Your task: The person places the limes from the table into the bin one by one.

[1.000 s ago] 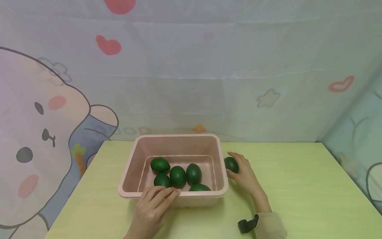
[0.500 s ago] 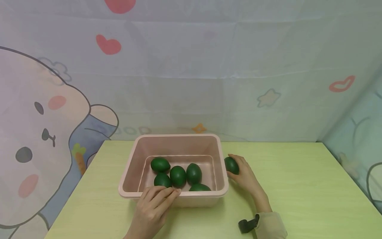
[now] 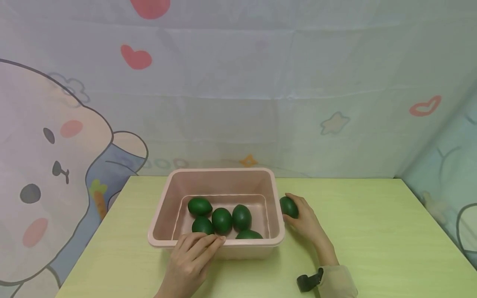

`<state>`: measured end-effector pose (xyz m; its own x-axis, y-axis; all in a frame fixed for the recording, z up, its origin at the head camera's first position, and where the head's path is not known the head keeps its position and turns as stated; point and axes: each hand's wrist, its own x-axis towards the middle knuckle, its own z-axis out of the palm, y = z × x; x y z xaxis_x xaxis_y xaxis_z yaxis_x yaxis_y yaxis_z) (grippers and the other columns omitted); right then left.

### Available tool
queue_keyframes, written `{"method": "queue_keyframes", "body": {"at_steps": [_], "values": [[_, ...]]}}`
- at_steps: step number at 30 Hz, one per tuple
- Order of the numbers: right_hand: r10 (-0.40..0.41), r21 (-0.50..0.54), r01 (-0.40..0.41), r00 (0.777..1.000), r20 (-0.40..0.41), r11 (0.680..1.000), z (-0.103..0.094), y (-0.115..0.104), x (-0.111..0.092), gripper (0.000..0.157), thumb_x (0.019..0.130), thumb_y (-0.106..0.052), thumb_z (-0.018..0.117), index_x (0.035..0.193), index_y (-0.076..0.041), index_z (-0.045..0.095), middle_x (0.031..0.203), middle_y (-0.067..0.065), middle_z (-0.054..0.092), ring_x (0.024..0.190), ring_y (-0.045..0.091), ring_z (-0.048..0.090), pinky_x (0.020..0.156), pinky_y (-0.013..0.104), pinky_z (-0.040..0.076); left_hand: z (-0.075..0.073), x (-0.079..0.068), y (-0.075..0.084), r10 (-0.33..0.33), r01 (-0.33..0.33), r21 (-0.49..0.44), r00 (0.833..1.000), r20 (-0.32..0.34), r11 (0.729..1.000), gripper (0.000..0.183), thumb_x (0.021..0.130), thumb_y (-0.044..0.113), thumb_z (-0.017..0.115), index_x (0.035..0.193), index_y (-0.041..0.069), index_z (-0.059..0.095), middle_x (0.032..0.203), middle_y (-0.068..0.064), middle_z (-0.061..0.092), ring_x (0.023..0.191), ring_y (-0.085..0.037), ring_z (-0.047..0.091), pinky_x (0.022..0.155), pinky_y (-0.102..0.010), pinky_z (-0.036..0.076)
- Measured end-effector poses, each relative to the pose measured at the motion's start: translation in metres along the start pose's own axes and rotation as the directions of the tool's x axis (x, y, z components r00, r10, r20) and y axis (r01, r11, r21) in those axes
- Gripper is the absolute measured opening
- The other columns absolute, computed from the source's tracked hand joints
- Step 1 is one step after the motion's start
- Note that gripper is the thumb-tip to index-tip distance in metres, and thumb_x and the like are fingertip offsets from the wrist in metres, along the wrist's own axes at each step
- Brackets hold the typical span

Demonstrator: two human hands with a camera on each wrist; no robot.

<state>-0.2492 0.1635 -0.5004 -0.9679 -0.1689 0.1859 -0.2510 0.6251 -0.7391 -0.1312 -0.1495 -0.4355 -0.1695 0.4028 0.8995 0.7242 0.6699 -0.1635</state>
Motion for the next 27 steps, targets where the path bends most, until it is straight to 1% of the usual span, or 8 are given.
{"method": "queue_keyframes", "body": {"at_steps": [17, 22, 27], "values": [[-0.001, -0.004, 0.001, 1.000, -0.029, 1.000, -0.002, 0.001, -0.001, 0.068, 0.085, -0.014, 0.072, 0.144, -0.011, 0.040, 0.140, 0.022, 0.045, 0.125, 0.045, 0.049, 0.099, 0.063, 0.044, 0.000, -0.002, 0.001, -0.012, 0.012, 0.004, 1.000, 0.006, 1.000, 0.029, 0.100, 0.014, 0.048, 0.096, 0.008, 0.076, 0.087, -0.003, 0.072, 0.079, -0.022, 0.060, 0.071, -0.030, 0.046], [-0.030, -0.025, 0.029, 0.998, -0.062, 0.999, -0.006, -0.004, -0.001, 0.068, 0.083, -0.012, 0.074, 0.142, -0.009, 0.041, 0.137, 0.024, 0.047, 0.122, 0.046, 0.051, 0.097, 0.063, 0.045, -0.001, -0.001, 0.001, -0.014, 0.014, 0.003, 1.000, 0.010, 1.000, 0.029, 0.101, 0.014, 0.047, 0.097, 0.007, 0.075, 0.088, -0.003, 0.072, 0.079, -0.022, 0.060, 0.072, -0.031, 0.047], [-0.070, -0.050, 0.066, 0.994, -0.082, 0.997, -0.010, -0.011, -0.001, 0.067, 0.083, -0.011, 0.074, 0.141, -0.007, 0.042, 0.135, 0.025, 0.048, 0.121, 0.046, 0.052, 0.096, 0.063, 0.046, -0.001, 0.002, 0.001, -0.004, 0.004, -0.003, 1.000, -0.002, 1.000, 0.029, 0.100, 0.012, 0.047, 0.097, 0.006, 0.075, 0.088, -0.004, 0.072, 0.080, -0.022, 0.060, 0.073, -0.031, 0.047]]}}
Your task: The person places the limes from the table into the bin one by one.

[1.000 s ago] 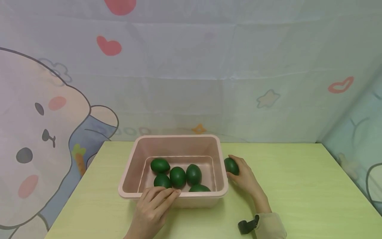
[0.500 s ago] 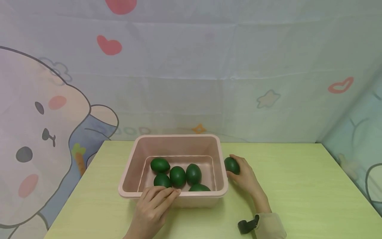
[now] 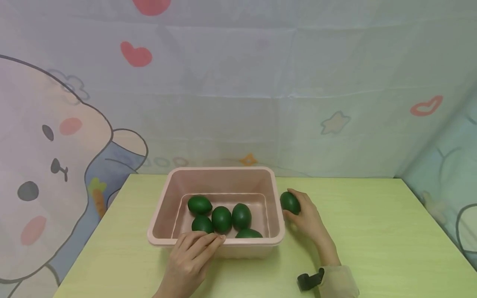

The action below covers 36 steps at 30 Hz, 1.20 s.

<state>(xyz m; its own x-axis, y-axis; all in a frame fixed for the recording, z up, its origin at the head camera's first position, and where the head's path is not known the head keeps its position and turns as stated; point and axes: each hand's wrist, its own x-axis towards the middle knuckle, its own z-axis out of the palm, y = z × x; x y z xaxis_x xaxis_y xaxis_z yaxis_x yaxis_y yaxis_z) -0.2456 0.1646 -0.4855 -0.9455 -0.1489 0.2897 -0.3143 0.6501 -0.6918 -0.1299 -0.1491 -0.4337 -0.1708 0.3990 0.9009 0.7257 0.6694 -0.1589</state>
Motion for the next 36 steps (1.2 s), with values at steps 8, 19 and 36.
{"method": "queue_keyframes", "body": {"at_steps": [8, 19, 36], "values": [[-0.020, -0.056, 0.018, 0.999, -0.026, 0.998, -0.015, -0.009, 0.002, 0.067, 0.082, -0.014, 0.075, 0.141, -0.009, 0.043, 0.135, 0.023, 0.049, 0.121, 0.045, 0.052, 0.096, 0.062, 0.046, 0.001, 0.001, -0.001, 0.005, -0.005, 0.009, 1.000, -0.001, 1.000, 0.029, 0.100, 0.012, 0.047, 0.096, 0.007, 0.075, 0.087, -0.004, 0.072, 0.079, -0.022, 0.060, 0.072, -0.030, 0.047], [-0.085, -0.115, 0.078, 0.995, -0.054, 0.990, -0.043, -0.028, 0.001, 0.067, 0.083, -0.013, 0.075, 0.141, -0.007, 0.042, 0.134, 0.024, 0.048, 0.117, 0.044, 0.054, 0.091, 0.061, 0.049, 0.000, 0.000, 0.000, -0.002, 0.002, -0.003, 1.000, -0.004, 1.000, 0.029, 0.100, 0.012, 0.047, 0.095, 0.007, 0.075, 0.087, -0.003, 0.072, 0.079, -0.021, 0.060, 0.071, -0.030, 0.047], [-0.165, -0.153, 0.153, 0.984, -0.068, 0.976, -0.068, -0.051, 0.002, 0.068, 0.082, -0.016, 0.076, 0.141, -0.010, 0.043, 0.136, 0.019, 0.048, 0.117, 0.040, 0.055, 0.091, 0.058, 0.050, 0.001, 0.000, -0.001, 0.002, -0.002, -0.010, 1.000, -0.014, 1.000, 0.029, 0.100, 0.013, 0.048, 0.095, 0.007, 0.075, 0.087, -0.004, 0.072, 0.079, -0.021, 0.060, 0.071, -0.031, 0.047]]}}
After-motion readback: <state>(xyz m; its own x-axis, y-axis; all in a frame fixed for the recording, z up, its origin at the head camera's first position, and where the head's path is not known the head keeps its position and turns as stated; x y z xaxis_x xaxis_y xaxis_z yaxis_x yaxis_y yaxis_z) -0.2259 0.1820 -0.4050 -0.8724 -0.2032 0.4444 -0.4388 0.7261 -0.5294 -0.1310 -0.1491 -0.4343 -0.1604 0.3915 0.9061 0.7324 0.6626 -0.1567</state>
